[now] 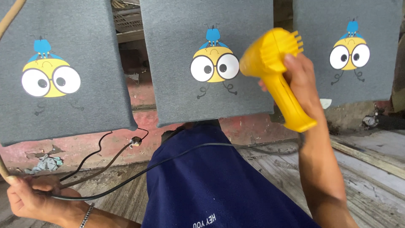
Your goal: Using a heat gun to dry screen-printed designs on several shirts laid out on a production line.
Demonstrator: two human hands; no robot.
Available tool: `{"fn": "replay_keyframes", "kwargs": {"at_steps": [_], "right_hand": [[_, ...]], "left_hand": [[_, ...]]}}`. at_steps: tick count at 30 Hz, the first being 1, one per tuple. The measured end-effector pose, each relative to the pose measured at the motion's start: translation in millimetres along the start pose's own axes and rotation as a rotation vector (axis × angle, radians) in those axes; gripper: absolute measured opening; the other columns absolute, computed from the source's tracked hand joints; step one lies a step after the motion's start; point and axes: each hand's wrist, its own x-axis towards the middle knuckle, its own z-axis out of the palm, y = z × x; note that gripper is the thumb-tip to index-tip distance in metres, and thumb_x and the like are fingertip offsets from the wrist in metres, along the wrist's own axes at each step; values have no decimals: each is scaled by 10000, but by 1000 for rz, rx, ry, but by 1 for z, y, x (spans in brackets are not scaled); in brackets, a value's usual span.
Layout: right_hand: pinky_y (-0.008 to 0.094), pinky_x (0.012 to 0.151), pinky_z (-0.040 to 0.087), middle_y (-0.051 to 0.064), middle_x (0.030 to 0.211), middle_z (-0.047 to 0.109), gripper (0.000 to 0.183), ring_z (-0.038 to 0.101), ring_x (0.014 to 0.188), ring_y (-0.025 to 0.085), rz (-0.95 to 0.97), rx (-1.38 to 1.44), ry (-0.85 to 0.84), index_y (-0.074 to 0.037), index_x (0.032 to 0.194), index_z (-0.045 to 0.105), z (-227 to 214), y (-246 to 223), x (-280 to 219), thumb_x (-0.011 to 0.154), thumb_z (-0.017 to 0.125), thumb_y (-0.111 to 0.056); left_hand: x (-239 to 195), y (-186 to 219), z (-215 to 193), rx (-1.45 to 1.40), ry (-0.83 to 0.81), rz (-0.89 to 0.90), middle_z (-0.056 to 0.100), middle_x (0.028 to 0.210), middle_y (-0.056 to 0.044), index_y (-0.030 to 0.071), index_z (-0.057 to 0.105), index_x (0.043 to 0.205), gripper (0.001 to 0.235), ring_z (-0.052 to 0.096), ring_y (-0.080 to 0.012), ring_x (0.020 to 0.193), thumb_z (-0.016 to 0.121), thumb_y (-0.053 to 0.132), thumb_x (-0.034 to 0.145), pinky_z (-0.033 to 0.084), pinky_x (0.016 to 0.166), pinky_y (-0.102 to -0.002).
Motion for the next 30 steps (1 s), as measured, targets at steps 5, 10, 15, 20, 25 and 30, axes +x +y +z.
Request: {"fn": "replay_keyframes", "kwargs": {"at_steps": [5,10,15,20,25,30], "right_hand": [[374,557,603,195,787,690,585,720,642,316,-24,92,-184,36,1104,648,16,8,1,864,650,-497],[397,612,641,171,935,668,508,735,730,330,-157,142,-204,-48,1209,547,24,1,18,937,617,-471],[402,590,649,239,819,692,517,749,717,342,-68,61,-307,47,1093,618,26,8,24,932,625,-444],[363,646,623,150,869,681,515,737,722,284,-178,16,-301,-41,1117,613,56,-20,37,933,596,-522],[348,588,621,159,837,685,485,722,681,273,-156,-77,-285,-19,1090,634,50,-29,37,939,583,-477],[314,727,642,96,1121,676,505,746,852,242,-277,-76,-359,-106,1250,558,59,-32,54,976,572,-529]], "left_hand": [[-5,5,8,42,-17,-20,304,572,-14,125,365,732,581,238,-115,486,635,336,1202,149,497,-285],[7,-18,-13,-31,3,15,299,608,-15,106,395,736,596,305,-130,544,699,300,1210,217,550,-289],[-11,7,-8,43,-5,-8,355,621,-31,127,365,763,563,279,-117,539,614,361,1210,174,550,-290],[-15,7,-18,38,81,-36,305,613,-13,119,365,758,563,258,-112,522,649,335,1194,131,493,-286],[-9,-19,-39,-42,93,13,255,597,3,123,343,765,550,193,-95,503,642,263,1206,112,498,-292],[-13,-14,-33,-48,132,-8,269,611,0,122,360,776,561,241,-116,513,697,273,1199,210,501,-286]]}}
